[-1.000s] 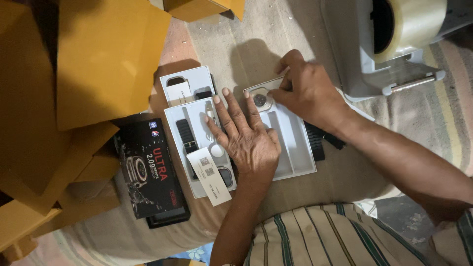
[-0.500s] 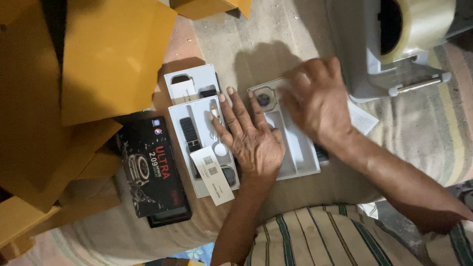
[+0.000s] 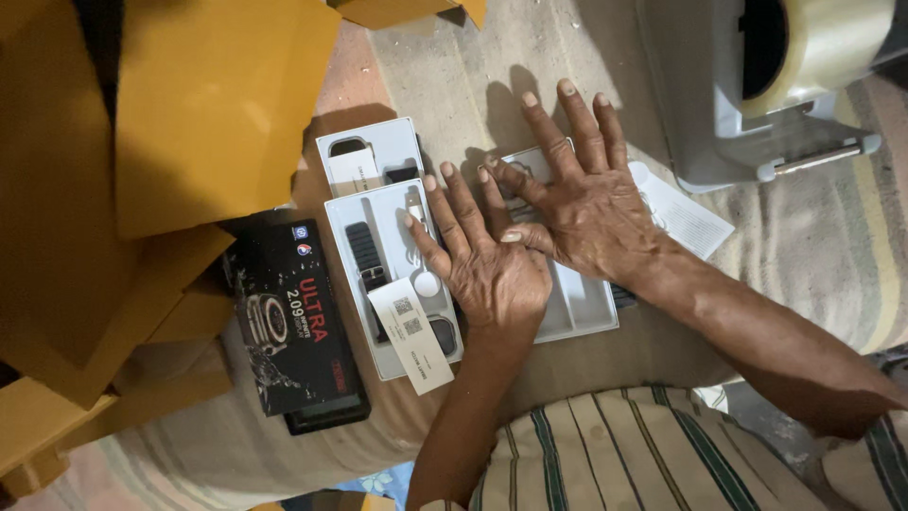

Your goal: The person packs smartwatch retail boxes on a bed. They place the watch, strap, charging cable and paperwork into the white inner tray, press the tray into the box, close the lid, and set finished boxes aside among a pile of empty cartons, with a tape dispenser nearby.

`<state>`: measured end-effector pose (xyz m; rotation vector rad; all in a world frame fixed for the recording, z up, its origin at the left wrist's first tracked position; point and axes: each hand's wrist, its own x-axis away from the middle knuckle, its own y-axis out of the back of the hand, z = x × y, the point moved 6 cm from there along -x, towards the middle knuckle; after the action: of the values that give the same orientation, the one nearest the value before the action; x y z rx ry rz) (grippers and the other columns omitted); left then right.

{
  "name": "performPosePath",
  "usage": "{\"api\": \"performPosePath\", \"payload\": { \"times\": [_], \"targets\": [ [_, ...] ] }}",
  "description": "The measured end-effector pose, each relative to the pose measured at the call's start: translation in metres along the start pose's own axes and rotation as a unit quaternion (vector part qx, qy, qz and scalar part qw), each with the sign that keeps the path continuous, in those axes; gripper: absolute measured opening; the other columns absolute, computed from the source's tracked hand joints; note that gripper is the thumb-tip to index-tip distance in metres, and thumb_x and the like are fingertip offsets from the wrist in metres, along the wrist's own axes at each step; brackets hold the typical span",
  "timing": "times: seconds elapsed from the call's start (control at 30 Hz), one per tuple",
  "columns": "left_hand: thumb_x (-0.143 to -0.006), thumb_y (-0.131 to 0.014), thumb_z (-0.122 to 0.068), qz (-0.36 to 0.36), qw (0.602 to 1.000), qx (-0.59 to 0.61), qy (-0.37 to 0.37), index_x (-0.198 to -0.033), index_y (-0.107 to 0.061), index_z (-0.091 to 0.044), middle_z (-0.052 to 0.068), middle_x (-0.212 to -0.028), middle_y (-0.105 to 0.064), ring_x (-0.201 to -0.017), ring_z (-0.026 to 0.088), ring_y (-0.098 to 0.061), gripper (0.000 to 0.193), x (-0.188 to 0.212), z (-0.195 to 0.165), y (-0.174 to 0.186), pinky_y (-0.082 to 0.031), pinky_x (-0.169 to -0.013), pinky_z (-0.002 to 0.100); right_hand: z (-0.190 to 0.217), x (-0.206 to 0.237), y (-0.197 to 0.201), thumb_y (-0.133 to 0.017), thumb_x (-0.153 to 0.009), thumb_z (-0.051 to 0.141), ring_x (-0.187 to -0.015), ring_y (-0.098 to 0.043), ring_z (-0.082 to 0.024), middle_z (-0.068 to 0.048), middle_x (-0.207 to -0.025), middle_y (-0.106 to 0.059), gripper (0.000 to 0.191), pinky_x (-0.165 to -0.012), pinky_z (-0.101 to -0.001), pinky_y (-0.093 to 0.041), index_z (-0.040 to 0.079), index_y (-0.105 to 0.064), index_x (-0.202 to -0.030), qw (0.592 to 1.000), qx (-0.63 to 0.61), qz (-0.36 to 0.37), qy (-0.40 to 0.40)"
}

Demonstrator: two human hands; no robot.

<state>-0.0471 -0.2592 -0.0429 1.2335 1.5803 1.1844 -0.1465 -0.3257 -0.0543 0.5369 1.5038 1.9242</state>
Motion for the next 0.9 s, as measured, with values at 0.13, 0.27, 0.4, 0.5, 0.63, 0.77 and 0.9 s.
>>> {"api": "performPosePath", "payload": {
  "times": [0.13,0.27,0.4,0.5,0.63,0.77,0.9],
  "targets": [
    [-0.093,-0.054,-0.029,-0.011,1.000,0.009,-0.015,-0.153,-0.046,0.006,0.032,-0.167,-0.023,-0.158,0.047,-0.012,0.070,0.000,-0.001,0.004,0.000,-0.126,0.064,-0.002,0.002,0.001,-0.041,-0.099,0.076,-0.158,0.000,-0.047,-0.022,-0.173,-0.014,0.076,-0.127,-0.0681,-0.006,0.023,-0.066,-0.147,1.000,0.015,0.000,-0.013],
    [-0.091,-0.054,-0.028,-0.002,1.000,0.019,-0.020,-0.152,-0.046,0.008,0.034,-0.166,-0.022,-0.157,0.048,-0.012,0.071,0.002,-0.001,0.004,0.001,-0.125,0.065,-0.002,0.006,0.001,-0.044,-0.098,0.075,-0.157,0.000,-0.048,-0.023,-0.172,-0.013,0.081,-0.125,-0.0693,-0.004,0.020,-0.062,-0.155,0.999,0.025,-0.004,-0.020],
    [-0.094,-0.054,-0.030,-0.008,0.998,-0.066,-0.023,-0.155,-0.044,0.004,0.029,-0.169,-0.021,-0.159,0.044,-0.010,0.070,0.002,-0.001,0.003,0.002,-0.128,0.062,-0.001,0.017,-0.003,-0.043,-0.099,0.073,-0.158,0.000,-0.049,-0.026,-0.172,-0.008,0.081,-0.128,-0.0690,-0.003,0.018,-0.049,-0.158,0.997,0.046,0.025,-0.047],
    [-0.088,-0.056,-0.049,0.009,0.998,0.061,-0.030,-0.153,-0.036,0.014,0.035,-0.163,-0.016,-0.153,0.049,-0.007,0.093,0.009,0.000,0.002,0.004,-0.120,0.067,0.012,0.030,0.003,-0.042,-0.098,0.068,-0.156,0.000,-0.051,-0.029,-0.168,-0.006,0.078,-0.126,-0.0721,-0.003,0.023,-0.039,-0.163,0.999,-0.019,-0.037,-0.013],
    [-0.096,-0.055,-0.051,0.012,0.999,0.023,-0.023,-0.155,-0.040,0.008,0.030,-0.168,-0.017,-0.158,0.045,-0.007,0.084,0.022,0.001,0.003,0.002,-0.126,0.064,0.027,0.053,0.002,-0.044,-0.098,0.068,-0.155,-0.003,-0.051,-0.027,-0.168,-0.008,0.077,-0.125,-0.0723,-0.005,0.027,-0.036,-0.162,1.000,-0.022,-0.017,-0.006],
    [-0.097,-0.056,-0.053,0.011,0.999,0.015,-0.028,-0.154,-0.042,0.009,0.029,-0.169,-0.018,-0.159,0.044,-0.007,0.085,0.028,0.000,0.000,0.002,-0.126,0.063,0.030,0.062,0.004,-0.047,-0.098,0.070,-0.157,-0.003,-0.051,-0.026,-0.170,-0.008,0.081,-0.126,-0.0732,-0.006,0.020,-0.040,-0.161,0.998,-0.050,-0.027,-0.010],
    [-0.095,-0.058,-0.055,0.026,0.999,0.023,-0.026,-0.152,-0.039,0.010,0.030,-0.168,-0.018,-0.158,0.045,-0.008,0.087,0.030,0.000,-0.003,0.002,-0.125,0.065,0.029,0.056,0.004,-0.047,-0.091,0.073,-0.154,-0.001,-0.052,-0.028,-0.168,-0.007,0.085,-0.122,-0.0730,-0.005,0.020,-0.048,-0.156,0.998,-0.052,-0.011,-0.015]
  ]
}}
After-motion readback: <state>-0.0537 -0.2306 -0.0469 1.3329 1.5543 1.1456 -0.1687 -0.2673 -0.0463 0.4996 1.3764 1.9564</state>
